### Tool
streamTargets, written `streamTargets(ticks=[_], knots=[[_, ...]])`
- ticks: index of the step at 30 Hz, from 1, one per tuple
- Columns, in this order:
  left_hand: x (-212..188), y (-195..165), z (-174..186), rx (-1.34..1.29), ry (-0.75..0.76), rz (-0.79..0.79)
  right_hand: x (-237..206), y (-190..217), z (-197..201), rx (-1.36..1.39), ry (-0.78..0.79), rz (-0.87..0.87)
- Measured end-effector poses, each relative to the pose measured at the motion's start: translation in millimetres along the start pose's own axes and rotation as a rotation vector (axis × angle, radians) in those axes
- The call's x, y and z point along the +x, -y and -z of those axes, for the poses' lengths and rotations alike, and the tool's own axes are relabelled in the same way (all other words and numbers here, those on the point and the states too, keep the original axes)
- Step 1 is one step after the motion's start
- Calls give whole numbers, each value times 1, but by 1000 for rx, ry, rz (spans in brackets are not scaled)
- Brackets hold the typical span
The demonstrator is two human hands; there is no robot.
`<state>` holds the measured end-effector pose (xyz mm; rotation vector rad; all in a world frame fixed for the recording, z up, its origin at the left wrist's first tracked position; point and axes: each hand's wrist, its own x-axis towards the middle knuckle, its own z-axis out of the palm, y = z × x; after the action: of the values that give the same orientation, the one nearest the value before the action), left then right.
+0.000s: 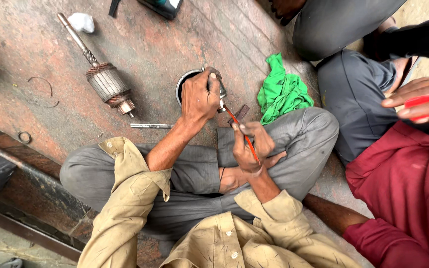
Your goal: The person sits on the floor holding a motor end bell and uses a small file to work its inner edge, repeatedly fitting it over the armature shaft and lifting it off to rework the fit. Other people sit nearby handling small motor parts.
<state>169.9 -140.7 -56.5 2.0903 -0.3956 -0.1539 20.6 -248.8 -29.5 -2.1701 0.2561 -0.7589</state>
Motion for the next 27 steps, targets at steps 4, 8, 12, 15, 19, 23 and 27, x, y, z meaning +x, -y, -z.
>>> streamTargets(ticks=[4, 8, 12, 15, 19, 23, 27], knots=[[2, -1, 0, -49, -19, -15, -2, -3, -11, -13, -61, -11], [2, -2, 1, -71, 20, 28, -5, -4, -8, -21, -30, -3], [1, -2, 2, -63, 15, 8, -6, -1, -5, 0, -24, 12], [0, -1, 0, -78, -26, -21, -2, 0, -9, -4, -28, 29], [0, 1, -1, -60, -13, -2, 1, 3, -6, -3, 2, 56], [1, 0, -1, -79, -4, 11, 3, 5, -3, -13, 1, 54], [0, -1, 0, -51, 5, 27, 6, 7, -3, -28, 34, 63]])
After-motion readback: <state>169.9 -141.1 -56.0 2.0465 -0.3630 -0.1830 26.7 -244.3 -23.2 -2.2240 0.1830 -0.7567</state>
